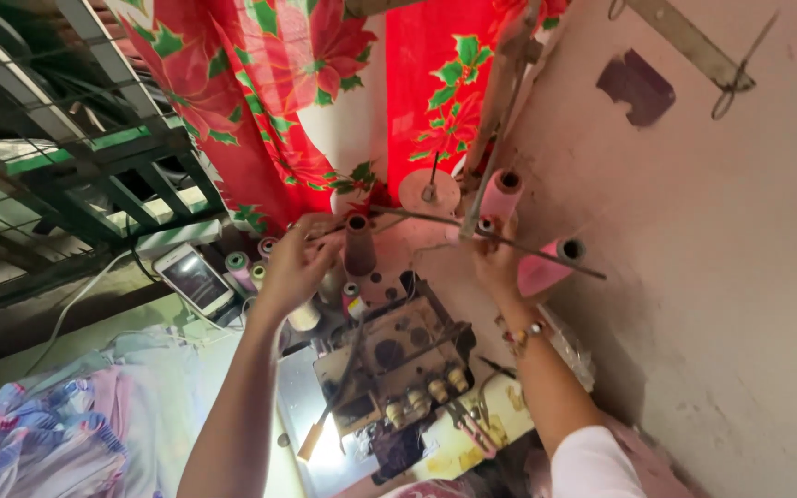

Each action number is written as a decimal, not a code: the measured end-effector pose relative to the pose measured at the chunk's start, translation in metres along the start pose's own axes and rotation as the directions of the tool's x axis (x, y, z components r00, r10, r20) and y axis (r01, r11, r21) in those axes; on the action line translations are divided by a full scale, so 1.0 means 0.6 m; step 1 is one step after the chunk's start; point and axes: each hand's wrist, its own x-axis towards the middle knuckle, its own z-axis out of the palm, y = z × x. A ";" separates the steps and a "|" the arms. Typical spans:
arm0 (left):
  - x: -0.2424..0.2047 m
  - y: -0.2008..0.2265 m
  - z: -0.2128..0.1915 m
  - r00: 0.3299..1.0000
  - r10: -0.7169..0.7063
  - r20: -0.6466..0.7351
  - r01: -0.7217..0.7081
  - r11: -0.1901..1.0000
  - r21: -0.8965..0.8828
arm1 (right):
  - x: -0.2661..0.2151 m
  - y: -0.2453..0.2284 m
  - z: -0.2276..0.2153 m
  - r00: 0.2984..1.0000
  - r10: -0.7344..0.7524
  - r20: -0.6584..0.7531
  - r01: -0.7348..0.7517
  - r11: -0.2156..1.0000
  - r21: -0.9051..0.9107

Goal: The person selects a pink spool of thread from a wall-mounted shelf and places it on a thread stand. They then pull the thread end and guide it through the tension guides and mechanism of a sewing machine, preparing it for use.

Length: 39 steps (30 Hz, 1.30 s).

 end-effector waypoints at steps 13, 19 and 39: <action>0.331 0.040 0.167 0.959 0.246 -0.144 -0.285 0.834 -0.472 | 0.249 -0.060 0.179 0.996 -0.036 -0.085 0.042 0.996 0.075; 0.405 0.046 0.242 0.960 0.281 -0.013 -0.179 0.574 -0.799 | 0.253 0.089 0.229 0.982 0.180 0.061 -0.167 0.970 -0.178; 0.383 0.018 0.242 1.000 -0.010 0.003 0.009 0.764 -0.645 | 0.280 -0.030 0.221 0.998 -0.050 0.042 0.042 0.984 0.170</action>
